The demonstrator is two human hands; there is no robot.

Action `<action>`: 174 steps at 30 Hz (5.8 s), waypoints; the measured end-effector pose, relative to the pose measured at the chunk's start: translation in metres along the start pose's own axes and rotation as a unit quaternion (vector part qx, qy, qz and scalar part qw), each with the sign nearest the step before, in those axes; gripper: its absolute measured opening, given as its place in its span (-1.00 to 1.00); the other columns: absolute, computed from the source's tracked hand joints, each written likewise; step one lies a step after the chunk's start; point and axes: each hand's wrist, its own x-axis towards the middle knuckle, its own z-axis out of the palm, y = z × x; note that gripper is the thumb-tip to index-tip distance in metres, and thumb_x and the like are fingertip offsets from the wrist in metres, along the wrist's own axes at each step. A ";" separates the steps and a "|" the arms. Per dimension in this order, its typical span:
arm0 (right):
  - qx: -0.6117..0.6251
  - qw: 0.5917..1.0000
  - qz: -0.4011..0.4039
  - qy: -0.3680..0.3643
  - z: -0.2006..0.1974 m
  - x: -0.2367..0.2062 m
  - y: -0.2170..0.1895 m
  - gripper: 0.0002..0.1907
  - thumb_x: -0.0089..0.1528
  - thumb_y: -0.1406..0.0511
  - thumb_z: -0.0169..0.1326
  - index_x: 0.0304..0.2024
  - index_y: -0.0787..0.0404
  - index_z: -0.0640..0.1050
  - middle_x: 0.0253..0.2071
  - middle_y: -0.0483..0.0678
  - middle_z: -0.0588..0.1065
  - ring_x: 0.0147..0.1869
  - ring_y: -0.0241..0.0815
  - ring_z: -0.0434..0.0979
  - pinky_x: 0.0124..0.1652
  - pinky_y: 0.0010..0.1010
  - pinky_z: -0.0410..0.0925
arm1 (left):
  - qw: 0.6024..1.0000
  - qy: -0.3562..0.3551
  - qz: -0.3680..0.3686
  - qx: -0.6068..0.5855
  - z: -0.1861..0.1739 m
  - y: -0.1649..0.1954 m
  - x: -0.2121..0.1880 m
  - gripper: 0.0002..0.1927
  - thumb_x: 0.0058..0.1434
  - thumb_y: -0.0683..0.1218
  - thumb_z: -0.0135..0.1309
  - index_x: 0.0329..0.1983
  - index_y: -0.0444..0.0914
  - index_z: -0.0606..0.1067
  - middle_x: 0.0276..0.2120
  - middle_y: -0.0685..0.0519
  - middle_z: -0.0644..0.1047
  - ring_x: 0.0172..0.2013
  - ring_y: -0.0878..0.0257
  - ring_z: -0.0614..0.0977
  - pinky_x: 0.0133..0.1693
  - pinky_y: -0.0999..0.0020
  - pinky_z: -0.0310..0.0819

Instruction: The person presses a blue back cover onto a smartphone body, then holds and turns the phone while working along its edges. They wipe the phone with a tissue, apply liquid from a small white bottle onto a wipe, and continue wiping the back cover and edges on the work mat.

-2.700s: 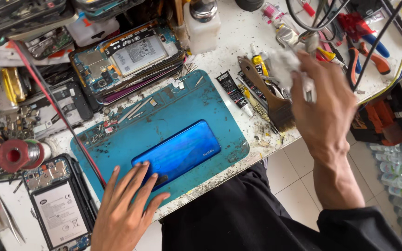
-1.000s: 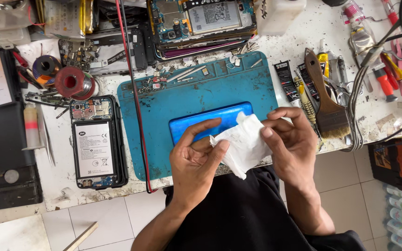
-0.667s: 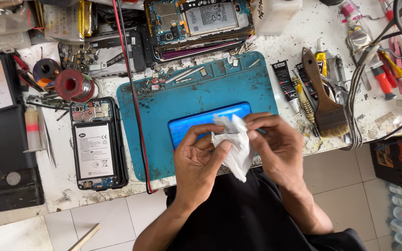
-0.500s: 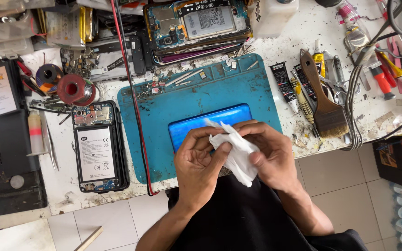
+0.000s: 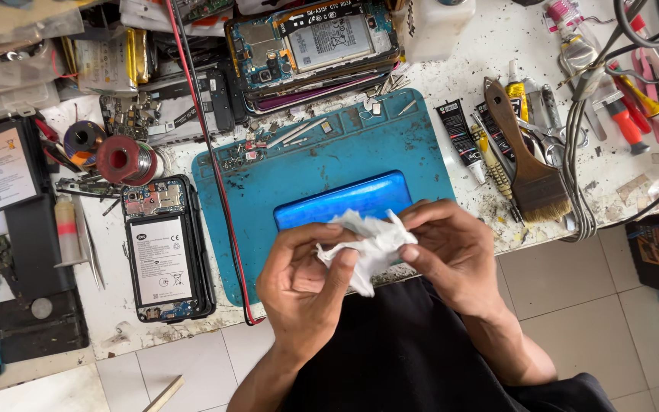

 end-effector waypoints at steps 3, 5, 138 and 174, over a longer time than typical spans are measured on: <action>0.018 1.000 -0.016 0.020 0.000 -0.003 -0.002 -0.65 0.29 0.54 0.17 0.09 0.37 0.38 0.02 0.10 0.49 0.14 -0.15 0.57 0.15 -0.28 0.47 | 0.999 0.002 0.046 0.022 0.006 0.004 0.010 -0.61 0.31 -0.31 0.21 0.13 -0.44 0.35 0.02 -0.14 0.53 0.07 0.15 0.59 0.16 0.24 0.57; 0.035 0.999 -0.005 0.020 0.000 -0.001 -0.004 -0.61 0.27 0.55 0.17 0.11 0.36 0.36 -0.01 0.08 0.48 0.09 -0.16 0.57 0.08 -0.30 0.48 | 0.995 -0.021 0.087 0.032 0.008 0.005 0.014 -0.45 0.21 -0.23 0.28 0.16 -0.41 0.28 0.14 -0.06 0.38 0.15 0.19 0.47 0.19 0.24 0.52; -0.544 0.806 -0.144 -0.186 0.029 0.024 -0.107 -0.24 -0.04 0.01 0.39 0.09 0.27 0.53 0.06 0.15 0.48 -0.06 0.03 0.64 -0.20 -0.27 0.55 | 0.889 -0.281 0.012 0.361 -0.017 0.022 0.026 -0.08 -0.06 0.14 0.50 0.29 -0.29 0.36 0.10 -0.16 0.56 0.08 -0.07 0.66 0.05 0.07 0.58; -0.676 0.724 -0.133 0.039 -0.068 0.117 -0.048 -0.56 0.26 0.26 0.34 0.04 0.36 0.45 0.04 0.14 0.40 -0.05 0.10 0.58 -0.15 -0.19 0.52 | 0.931 -0.216 0.093 0.280 -0.039 0.020 0.020 -0.14 -0.17 0.02 0.59 0.19 -0.24 0.42 0.07 -0.04 0.65 0.08 0.11 0.73 0.11 0.21 0.68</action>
